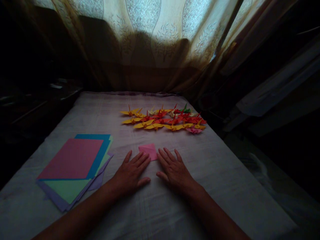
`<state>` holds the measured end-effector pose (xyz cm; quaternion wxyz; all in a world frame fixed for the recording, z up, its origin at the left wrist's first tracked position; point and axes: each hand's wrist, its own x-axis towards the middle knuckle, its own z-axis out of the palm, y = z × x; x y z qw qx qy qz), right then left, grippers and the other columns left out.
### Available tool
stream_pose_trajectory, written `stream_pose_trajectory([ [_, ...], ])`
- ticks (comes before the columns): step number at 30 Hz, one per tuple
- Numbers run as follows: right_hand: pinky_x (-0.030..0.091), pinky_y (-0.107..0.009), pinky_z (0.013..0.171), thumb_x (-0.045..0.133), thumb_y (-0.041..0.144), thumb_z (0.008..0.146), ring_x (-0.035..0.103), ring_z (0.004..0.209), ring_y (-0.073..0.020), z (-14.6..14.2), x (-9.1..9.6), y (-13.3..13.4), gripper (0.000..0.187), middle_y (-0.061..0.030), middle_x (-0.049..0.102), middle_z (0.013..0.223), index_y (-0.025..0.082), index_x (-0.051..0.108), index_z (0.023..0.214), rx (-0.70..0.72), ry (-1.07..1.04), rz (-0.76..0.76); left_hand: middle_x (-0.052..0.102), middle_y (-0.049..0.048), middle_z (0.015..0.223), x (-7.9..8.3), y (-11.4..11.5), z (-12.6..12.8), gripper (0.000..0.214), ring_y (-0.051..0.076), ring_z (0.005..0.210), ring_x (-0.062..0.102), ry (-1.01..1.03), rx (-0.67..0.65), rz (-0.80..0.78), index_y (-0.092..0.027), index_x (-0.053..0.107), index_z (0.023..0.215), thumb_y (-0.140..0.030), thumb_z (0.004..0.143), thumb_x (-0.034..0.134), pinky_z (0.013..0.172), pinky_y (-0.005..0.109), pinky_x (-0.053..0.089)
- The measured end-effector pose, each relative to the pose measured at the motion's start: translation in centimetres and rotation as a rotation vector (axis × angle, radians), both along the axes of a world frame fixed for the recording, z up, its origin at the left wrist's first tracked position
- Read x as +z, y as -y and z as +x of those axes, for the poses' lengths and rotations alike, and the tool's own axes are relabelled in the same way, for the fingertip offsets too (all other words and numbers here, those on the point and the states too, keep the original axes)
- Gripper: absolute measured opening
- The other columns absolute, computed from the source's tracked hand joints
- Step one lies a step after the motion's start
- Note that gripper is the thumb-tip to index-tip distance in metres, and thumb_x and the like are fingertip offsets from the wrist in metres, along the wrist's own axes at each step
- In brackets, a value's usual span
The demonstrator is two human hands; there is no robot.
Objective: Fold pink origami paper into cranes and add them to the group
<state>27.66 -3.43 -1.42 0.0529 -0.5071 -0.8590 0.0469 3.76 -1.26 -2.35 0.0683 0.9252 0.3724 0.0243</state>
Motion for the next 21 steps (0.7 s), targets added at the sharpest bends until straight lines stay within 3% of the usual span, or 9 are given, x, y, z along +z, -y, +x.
stream_pose_trajectory([
  [11,0.011,-0.061,0.118,0.038,0.057,0.097,0.022,0.147,-0.0296,-0.9,-0.7,-0.5,0.066,-0.0081,0.029,0.157,0.02,0.031,0.151,0.03,-0.022,-0.064,0.039,0.0119,0.153,0.3,-0.3,0.1,0.067,0.028,0.141,0.036,0.009,0.021,0.08,-0.018,0.038,0.149,-0.061,0.097,0.032,0.118,0.05,0.008],
  [21,0.014,-0.062,0.117,0.039,0.058,0.096,0.024,0.146,-0.0308,-1.1,-0.1,-0.4,0.066,-0.0085,0.032,0.156,0.02,0.034,0.15,0.026,-0.006,-0.063,0.041,0.0097,0.152,0.1,-1.9,0.6,0.057,0.027,0.142,0.036,0.035,0.13,0.068,-0.023,0.044,0.145,-0.054,0.1,0.03,0.118,0.054,0.011],
])
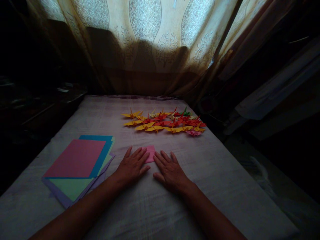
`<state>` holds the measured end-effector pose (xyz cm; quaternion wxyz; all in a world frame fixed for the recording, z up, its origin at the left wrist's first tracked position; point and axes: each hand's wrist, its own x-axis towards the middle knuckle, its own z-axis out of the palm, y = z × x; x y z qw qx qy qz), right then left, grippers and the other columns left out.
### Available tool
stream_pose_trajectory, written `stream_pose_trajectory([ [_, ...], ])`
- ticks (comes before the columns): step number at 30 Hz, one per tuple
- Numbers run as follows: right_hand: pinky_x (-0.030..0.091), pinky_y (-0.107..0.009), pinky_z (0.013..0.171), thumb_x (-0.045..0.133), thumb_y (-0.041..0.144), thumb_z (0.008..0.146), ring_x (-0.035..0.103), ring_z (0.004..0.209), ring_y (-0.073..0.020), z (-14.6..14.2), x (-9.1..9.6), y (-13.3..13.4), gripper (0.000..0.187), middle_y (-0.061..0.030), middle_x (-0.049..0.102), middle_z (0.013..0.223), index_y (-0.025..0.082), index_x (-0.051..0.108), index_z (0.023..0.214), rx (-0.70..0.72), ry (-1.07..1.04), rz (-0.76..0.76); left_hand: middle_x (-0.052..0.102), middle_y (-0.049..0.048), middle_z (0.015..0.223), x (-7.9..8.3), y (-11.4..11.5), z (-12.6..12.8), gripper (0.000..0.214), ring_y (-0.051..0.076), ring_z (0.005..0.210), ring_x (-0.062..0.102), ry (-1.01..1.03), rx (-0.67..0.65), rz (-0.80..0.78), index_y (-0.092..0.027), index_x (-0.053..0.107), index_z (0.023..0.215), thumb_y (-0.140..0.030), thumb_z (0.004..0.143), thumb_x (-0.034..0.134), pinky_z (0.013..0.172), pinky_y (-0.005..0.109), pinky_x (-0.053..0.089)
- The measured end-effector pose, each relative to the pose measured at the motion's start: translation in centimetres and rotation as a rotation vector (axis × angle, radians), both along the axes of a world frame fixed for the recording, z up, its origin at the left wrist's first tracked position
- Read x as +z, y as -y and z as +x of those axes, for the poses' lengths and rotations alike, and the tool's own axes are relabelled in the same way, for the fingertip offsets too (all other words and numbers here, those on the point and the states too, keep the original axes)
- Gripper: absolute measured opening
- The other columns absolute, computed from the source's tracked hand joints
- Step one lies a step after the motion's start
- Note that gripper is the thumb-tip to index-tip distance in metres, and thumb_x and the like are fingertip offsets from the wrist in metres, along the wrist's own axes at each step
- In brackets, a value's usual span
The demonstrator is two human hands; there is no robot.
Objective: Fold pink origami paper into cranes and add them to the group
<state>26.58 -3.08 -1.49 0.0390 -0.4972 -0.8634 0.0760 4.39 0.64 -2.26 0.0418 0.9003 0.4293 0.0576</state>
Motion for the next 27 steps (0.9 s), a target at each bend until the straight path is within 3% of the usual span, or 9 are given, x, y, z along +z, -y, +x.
stream_pose_trajectory([
  [10,0.013,-0.062,0.117,0.039,0.058,0.096,0.023,0.146,-0.0308,-0.2,0.0,-0.1,0.067,-0.0094,0.031,0.156,0.018,0.035,0.15,-0.007,0.015,0.003,0.052,0.0055,0.145,0.1,-0.3,0.4,0.042,0.027,0.137,0.042,0.15,0.111,0.015,-0.026,0.053,0.137,-0.033,0.098,0.039,0.116,0.061,0.012],
  [19,0.013,-0.062,0.116,0.039,0.056,0.097,0.023,0.146,-0.03,-0.5,0.1,0.1,0.059,-0.005,0.03,0.157,0.028,0.035,0.149,0.026,0.001,-0.009,0.048,0.0052,0.148,0.4,-0.4,0.3,0.047,0.032,0.142,0.032,0.114,0.14,-0.035,-0.024,0.048,0.141,-0.038,0.097,0.04,0.114,0.065,0.011],
  [27,0.014,-0.061,0.117,0.04,0.055,0.097,0.021,0.147,-0.0293,0.7,0.2,0.5,0.063,-0.0056,0.031,0.157,0.026,0.03,0.151,-0.004,0.016,-0.052,0.04,0.0083,0.152,-0.3,-1.4,-1.6,0.052,0.033,0.144,0.028,0.06,0.115,-0.075,-0.026,0.039,0.148,-0.04,0.097,0.036,0.112,0.065,0.016],
])
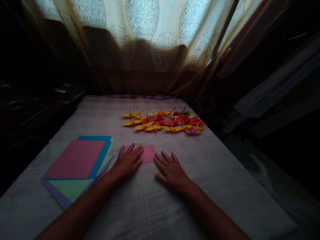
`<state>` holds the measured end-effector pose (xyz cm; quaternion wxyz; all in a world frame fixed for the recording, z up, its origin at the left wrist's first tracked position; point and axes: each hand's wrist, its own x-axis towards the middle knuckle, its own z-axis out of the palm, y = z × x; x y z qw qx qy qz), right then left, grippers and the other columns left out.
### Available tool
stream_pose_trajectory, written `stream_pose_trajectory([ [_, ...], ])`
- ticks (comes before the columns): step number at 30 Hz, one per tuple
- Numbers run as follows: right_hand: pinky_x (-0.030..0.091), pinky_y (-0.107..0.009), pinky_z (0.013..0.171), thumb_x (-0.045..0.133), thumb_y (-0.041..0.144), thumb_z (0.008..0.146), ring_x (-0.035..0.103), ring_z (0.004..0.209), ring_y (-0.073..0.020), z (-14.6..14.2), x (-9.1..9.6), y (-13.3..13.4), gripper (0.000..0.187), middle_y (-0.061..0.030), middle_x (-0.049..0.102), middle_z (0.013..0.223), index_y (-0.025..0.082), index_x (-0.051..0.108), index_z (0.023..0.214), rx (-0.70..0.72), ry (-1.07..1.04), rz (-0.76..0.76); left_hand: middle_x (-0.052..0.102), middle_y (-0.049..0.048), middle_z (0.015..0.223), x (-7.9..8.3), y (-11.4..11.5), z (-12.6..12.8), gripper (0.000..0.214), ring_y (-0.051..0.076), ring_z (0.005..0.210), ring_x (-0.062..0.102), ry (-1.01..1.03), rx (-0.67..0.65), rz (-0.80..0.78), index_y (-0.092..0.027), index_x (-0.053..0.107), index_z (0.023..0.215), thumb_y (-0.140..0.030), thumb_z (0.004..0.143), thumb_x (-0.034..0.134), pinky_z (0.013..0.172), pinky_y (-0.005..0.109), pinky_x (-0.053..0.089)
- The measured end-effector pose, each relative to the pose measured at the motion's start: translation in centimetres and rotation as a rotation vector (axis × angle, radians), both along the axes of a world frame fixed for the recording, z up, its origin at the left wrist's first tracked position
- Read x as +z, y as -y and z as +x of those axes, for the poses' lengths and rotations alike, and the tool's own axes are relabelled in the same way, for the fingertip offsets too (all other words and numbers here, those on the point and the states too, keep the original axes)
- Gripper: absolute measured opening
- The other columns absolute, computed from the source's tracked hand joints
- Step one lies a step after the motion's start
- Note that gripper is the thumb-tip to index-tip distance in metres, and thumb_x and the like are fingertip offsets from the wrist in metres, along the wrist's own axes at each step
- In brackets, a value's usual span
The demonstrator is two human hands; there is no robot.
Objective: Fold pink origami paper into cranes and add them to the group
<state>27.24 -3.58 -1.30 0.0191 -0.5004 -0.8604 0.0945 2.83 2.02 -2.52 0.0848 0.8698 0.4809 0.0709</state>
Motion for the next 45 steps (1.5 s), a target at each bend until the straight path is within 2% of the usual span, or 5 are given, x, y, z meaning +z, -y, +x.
stream_pose_trajectory([
  [16,0.043,-0.044,0.099,0.055,0.036,0.09,0.055,0.119,-0.0261,-2.5,-0.9,-2.9,0.025,-0.0083,0.065,0.125,0.027,0.07,0.108,-0.4,-0.286,0.25,0.049,0.0124,0.147,-0.8,1.0,-0.7,0.057,0.03,0.139,0.039,0.143,0.088,0.176,-0.021,0.036,0.148,-0.044,0.096,0.042,0.115,0.056,0.023],
  [25,0.042,-0.036,0.091,0.05,0.019,0.088,0.06,0.102,-0.0223,-3.1,-0.7,-1.9,0.018,-0.0076,0.07,0.106,0.022,0.066,0.094,-0.276,-0.475,0.398,0.045,0.0127,0.15,0.8,1.6,-0.4,0.059,0.028,0.141,0.037,0.295,0.054,0.395,-0.024,0.027,0.151,-0.038,0.097,0.045,0.115,0.05,0.028],
  [29,0.037,-0.037,0.091,0.046,0.021,0.092,0.058,0.096,-0.0229,-3.0,0.1,-1.7,0.02,-0.0064,0.07,0.094,0.023,0.065,0.088,-0.233,-0.379,0.487,0.048,0.0086,0.148,1.7,2.5,-0.2,0.044,0.028,0.142,0.034,0.24,-0.027,0.474,-0.028,0.047,0.14,-0.034,0.096,0.048,0.117,0.051,0.023],
  [38,0.033,-0.034,0.079,0.055,0.02,0.09,0.056,0.086,-0.0213,-3.2,-0.5,-1.2,0.008,-0.0049,0.068,0.087,0.02,0.062,0.086,-0.226,-0.234,0.405,0.075,0.0025,0.108,0.7,2.5,0.1,0.025,0.021,0.104,0.067,0.213,-0.219,0.398,-0.025,0.07,0.095,-0.025,0.099,0.045,0.107,0.048,0.038],
  [45,0.034,-0.034,0.079,0.065,0.023,0.087,0.056,0.091,-0.0213,-3.2,-0.4,-0.9,0.008,-0.0035,0.071,0.097,0.024,0.067,0.095,-0.15,-0.282,0.446,0.074,0.0062,0.102,0.7,3.6,-0.4,0.024,0.018,0.091,0.07,0.263,-0.227,0.336,-0.019,0.063,0.106,-0.018,0.099,0.04,0.094,0.037,0.05],
])
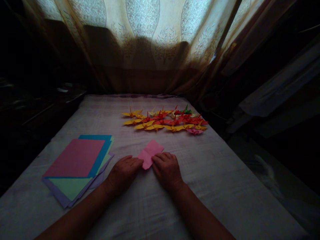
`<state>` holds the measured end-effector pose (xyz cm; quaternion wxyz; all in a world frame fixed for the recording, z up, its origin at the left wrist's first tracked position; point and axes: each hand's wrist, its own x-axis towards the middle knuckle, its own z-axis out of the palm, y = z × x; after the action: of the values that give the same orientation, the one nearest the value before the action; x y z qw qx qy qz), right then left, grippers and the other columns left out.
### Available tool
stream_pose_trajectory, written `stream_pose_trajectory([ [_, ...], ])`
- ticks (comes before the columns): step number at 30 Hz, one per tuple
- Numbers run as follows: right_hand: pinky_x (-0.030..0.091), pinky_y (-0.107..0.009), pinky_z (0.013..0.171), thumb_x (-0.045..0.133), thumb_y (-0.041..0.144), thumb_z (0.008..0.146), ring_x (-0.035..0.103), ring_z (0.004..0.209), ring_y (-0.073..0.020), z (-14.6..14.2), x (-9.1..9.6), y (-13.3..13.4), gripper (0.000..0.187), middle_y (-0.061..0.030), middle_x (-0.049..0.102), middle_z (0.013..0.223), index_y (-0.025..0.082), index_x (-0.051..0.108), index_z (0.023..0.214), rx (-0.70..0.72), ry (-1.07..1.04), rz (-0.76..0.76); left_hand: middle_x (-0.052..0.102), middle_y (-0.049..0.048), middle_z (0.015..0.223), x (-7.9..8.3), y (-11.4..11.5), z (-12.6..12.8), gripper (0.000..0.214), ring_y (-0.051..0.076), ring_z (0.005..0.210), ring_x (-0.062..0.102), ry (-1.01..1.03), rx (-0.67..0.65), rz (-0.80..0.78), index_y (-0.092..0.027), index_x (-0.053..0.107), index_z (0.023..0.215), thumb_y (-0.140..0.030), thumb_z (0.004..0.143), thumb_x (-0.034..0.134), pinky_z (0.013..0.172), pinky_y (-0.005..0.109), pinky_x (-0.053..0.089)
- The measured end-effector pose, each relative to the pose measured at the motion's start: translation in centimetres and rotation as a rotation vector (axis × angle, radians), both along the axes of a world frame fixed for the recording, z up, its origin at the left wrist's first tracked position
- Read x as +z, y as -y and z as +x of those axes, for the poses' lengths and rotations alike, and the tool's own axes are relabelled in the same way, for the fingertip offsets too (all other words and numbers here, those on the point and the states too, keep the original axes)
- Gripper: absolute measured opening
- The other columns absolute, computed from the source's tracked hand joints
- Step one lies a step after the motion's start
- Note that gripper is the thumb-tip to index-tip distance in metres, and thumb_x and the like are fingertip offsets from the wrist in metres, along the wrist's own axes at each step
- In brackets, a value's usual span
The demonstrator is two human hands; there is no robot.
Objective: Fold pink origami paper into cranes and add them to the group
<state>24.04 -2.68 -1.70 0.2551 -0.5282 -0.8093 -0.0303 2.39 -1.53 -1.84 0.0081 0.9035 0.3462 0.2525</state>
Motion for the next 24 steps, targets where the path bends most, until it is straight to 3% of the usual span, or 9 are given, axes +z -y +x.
stream_pose_trajectory([
  [7,0.037,-0.033,0.079,0.063,0.021,0.089,0.058,0.086,-0.0191,-0.3,-0.2,0.3,0.009,-0.0028,0.071,0.096,0.024,0.069,0.095,0.103,-0.029,0.046,0.072,0.0076,0.108,0.4,0.7,-0.9,0.025,0.021,0.098,0.067,-0.021,0.007,-0.007,-0.02,0.063,0.11,-0.022,0.098,0.042,0.094,0.042,0.048],
  [11,0.038,-0.033,0.081,0.061,0.025,0.09,0.057,0.091,-0.0203,-0.6,-0.1,0.5,0.02,-0.0059,0.069,0.1,0.023,0.067,0.109,0.123,-0.021,0.03,0.071,0.0072,0.098,0.6,0.3,-0.7,0.024,0.021,0.086,0.064,-0.017,-0.006,0.04,-0.022,0.068,0.106,-0.026,0.097,0.046,0.082,0.04,0.05],
  [15,0.037,-0.033,0.08,0.061,0.028,0.09,0.055,0.087,-0.0189,-0.9,-0.1,0.7,0.013,-0.0036,0.066,0.092,0.025,0.07,0.1,0.151,-0.028,-0.015,0.07,0.0053,0.09,0.5,0.2,-0.8,0.021,0.02,0.081,0.062,0.014,0.007,-0.01,-0.022,0.07,0.099,-0.025,0.096,0.05,0.078,0.038,0.048],
  [19,0.036,-0.032,0.078,0.061,0.024,0.09,0.055,0.086,-0.018,-1.1,-0.2,0.5,0.009,-0.0026,0.066,0.091,0.024,0.07,0.092,0.12,-0.109,-0.069,0.07,0.0052,0.085,0.2,0.2,-1.0,0.023,0.021,0.079,0.063,0.06,0.097,-0.09,-0.021,0.069,0.097,-0.031,0.097,0.049,0.076,0.037,0.047],
  [24,0.036,-0.031,0.076,0.059,0.023,0.09,0.055,0.083,-0.0185,-1.6,-0.3,0.0,0.012,-0.0028,0.064,0.085,0.021,0.065,0.081,0.014,-0.157,-0.152,0.07,0.0059,0.085,-0.1,-0.3,-0.8,0.029,0.022,0.077,0.065,0.078,0.261,-0.122,-0.018,0.064,0.11,-0.038,0.098,0.046,0.071,0.036,0.049],
])
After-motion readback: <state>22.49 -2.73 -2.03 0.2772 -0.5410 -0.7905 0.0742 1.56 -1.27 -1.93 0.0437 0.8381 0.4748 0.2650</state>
